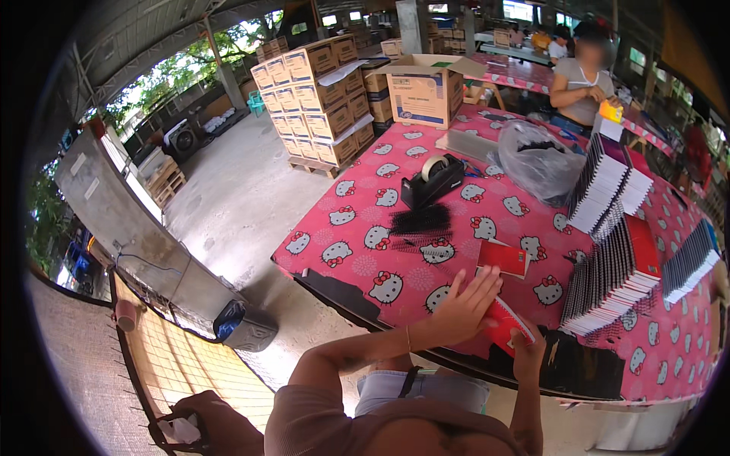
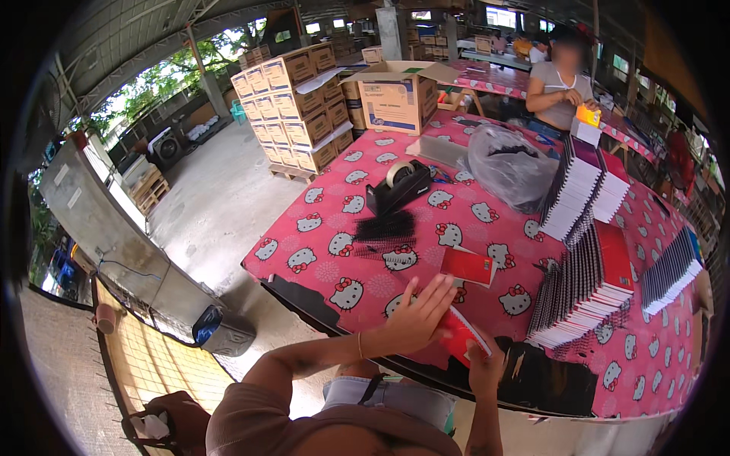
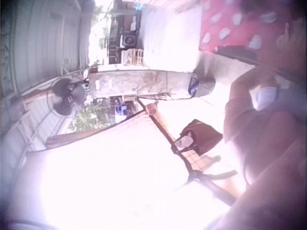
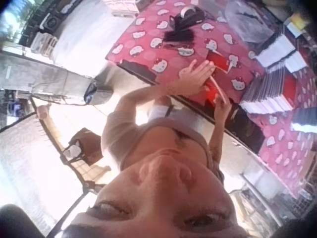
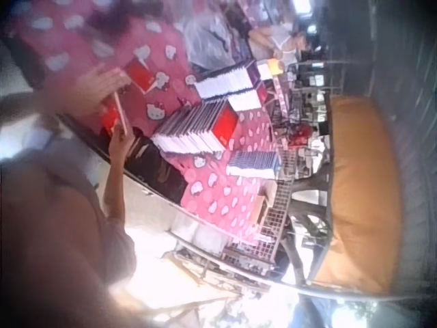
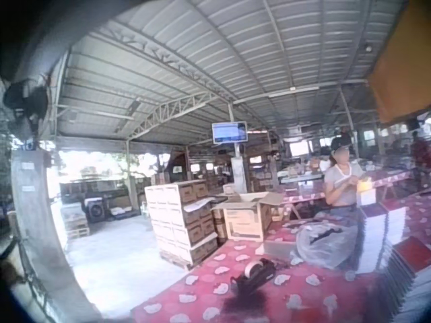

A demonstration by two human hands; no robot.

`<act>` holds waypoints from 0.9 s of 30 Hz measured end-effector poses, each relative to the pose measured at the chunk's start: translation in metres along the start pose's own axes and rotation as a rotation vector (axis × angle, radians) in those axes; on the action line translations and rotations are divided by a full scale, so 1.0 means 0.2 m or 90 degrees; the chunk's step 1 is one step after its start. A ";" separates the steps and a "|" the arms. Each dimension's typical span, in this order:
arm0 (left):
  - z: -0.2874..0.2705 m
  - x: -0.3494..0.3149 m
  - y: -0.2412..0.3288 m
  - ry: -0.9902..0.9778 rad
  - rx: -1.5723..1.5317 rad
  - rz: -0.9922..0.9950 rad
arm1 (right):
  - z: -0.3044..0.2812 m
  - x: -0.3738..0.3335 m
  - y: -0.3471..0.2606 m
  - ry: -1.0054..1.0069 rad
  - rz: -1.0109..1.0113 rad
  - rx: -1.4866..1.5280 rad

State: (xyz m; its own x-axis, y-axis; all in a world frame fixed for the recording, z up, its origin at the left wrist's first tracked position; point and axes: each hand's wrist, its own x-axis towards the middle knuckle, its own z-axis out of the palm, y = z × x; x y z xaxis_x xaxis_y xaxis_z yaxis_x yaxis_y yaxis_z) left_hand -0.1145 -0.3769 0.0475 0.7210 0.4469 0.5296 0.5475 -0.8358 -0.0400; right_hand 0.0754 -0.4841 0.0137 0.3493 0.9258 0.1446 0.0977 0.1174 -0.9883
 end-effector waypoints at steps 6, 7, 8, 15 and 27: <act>-0.01 0.03 -0.13 -0.017 -0.084 -0.006 | 0.04 -0.01 0.08 -0.032 0.024 0.022; -0.04 0.08 -0.19 -0.044 -0.139 -0.018 | 0.05 0.00 0.05 -0.029 0.037 0.036; -0.03 0.09 -0.23 0.043 -0.192 0.029 | 0.04 0.02 0.00 -0.021 0.037 0.022; -0.06 0.07 -0.16 0.058 -0.066 0.051 | 0.02 -0.01 -0.05 -0.015 0.008 -0.005; 0.06 -0.18 0.08 -0.062 -0.112 0.023 | -0.02 0.00 -0.03 -0.024 0.007 -0.004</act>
State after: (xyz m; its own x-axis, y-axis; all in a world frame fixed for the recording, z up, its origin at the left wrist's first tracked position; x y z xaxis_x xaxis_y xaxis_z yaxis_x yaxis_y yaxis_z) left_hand -0.1277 -0.4026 0.0175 0.7810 0.4374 0.4457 0.4440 -0.8908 0.0962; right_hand 0.0778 -0.4860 0.0189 0.3149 0.9399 0.1319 0.1000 0.1053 -0.9894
